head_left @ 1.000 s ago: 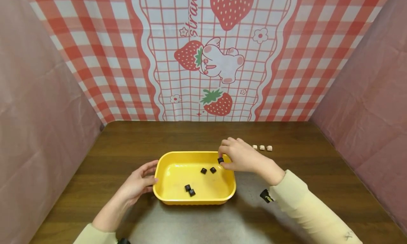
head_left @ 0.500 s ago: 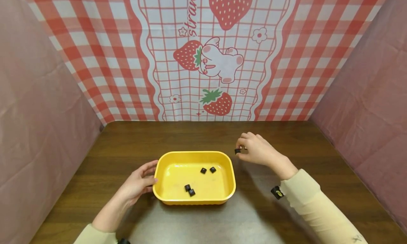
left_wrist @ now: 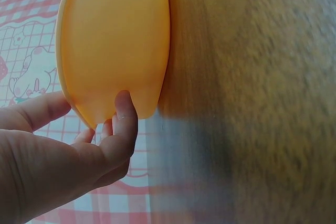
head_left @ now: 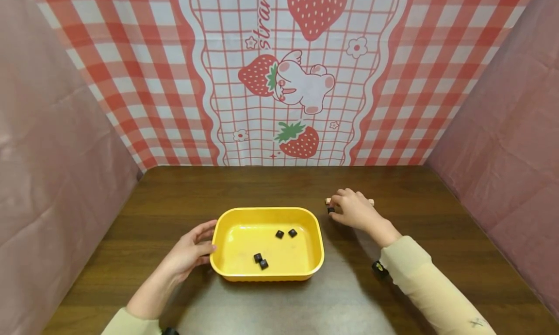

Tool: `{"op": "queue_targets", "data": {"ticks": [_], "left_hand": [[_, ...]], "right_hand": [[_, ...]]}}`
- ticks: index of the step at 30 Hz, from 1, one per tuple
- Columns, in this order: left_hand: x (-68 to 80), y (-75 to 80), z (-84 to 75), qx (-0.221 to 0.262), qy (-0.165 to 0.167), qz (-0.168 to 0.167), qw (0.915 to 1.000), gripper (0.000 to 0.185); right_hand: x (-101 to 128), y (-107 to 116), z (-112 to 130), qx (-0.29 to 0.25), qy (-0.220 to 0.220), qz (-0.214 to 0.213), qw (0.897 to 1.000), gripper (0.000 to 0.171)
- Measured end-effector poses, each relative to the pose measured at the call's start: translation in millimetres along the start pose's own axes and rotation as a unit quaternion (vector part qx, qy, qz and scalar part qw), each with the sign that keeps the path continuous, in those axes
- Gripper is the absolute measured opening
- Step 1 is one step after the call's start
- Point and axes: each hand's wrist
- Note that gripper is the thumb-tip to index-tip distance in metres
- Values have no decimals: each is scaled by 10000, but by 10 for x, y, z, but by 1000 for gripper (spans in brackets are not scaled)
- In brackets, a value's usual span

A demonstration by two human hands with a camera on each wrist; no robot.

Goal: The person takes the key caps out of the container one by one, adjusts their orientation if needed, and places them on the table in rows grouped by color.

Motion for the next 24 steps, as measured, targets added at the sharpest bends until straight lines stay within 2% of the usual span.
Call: {"op": "queue_targets", "data": {"ticks": [12,24], "left_hand": [[8,-14,-25,-55,16,11,10000,63],[6,-2,-24,-53,29,33,10000,63]], "right_hand": [[-21,-210,-59,151,-119,42,9998,15],[-27,-241,-72,91,-190,106,9997,16]]}}
Point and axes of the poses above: each hand's wrist, its own x-axis away from the middle knuckle, its own y-axis out of the back of the hand, z = x × y, and after that the axes turned 13 degrees about -y, right-handed
